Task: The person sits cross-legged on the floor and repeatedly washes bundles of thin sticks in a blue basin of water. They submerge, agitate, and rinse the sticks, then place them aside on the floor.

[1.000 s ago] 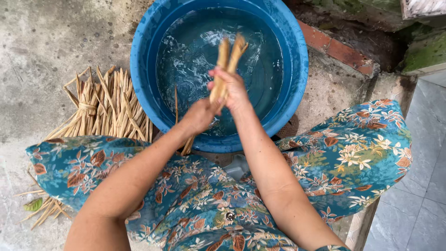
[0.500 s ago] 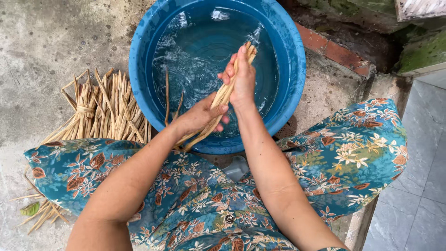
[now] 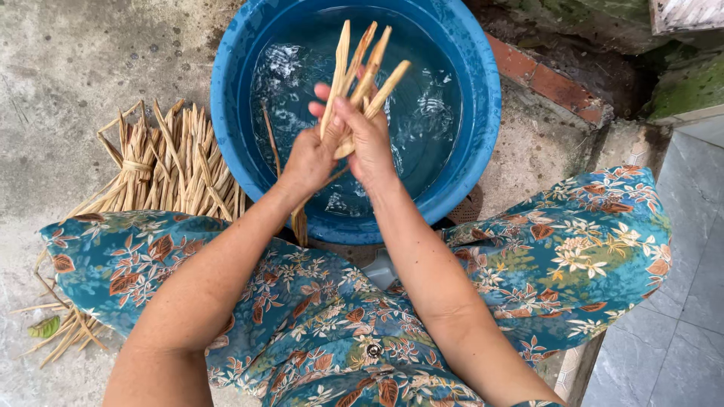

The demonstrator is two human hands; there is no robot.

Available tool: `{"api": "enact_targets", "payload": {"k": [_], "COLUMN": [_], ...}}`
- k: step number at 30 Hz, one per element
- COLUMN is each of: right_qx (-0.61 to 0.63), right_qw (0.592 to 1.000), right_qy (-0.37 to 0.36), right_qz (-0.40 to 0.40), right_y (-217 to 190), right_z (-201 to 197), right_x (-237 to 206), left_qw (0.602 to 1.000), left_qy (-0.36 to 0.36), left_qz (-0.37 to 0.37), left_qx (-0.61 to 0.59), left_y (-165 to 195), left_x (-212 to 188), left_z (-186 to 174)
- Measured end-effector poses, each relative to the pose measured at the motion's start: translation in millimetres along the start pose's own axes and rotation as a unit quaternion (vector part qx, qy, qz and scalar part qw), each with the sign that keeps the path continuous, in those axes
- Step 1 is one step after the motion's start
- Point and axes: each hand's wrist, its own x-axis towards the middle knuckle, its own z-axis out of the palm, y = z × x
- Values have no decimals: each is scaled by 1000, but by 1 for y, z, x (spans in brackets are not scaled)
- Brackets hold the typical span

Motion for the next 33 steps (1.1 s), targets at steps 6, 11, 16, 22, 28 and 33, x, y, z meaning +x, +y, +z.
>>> {"api": "enact_targets", "payload": {"k": [6, 11, 16, 22, 28, 33], "right_qx": [42, 76, 81, -130, -70, -38], "right_qw": [994, 974, 990, 990, 994, 997], "right_qy": [102, 189, 95, -53, 78, 66], "right_qz": [20, -101, -61, -16, 31, -11], "right_y": [-6, -80, -87, -2, -31, -73], "right_z": [-70, -135, -92, 6, -19, -24], "right_x": [36, 53, 34, -4, 15, 11], "left_qw": [996, 987, 987, 996, 977, 993], "left_qy": [-74, -135, -60, -23, -86, -109], "left_qz": [-30, -83, -76, -86, 35, -45], "left_qx": [41, -23, -131, 29, 193, 0], "left_y": [8, 29, 31, -6, 1, 35], "left_x": [-10, -35, -3, 9, -17, -18], "left_z": [27, 21, -15, 5, 22, 22]}}
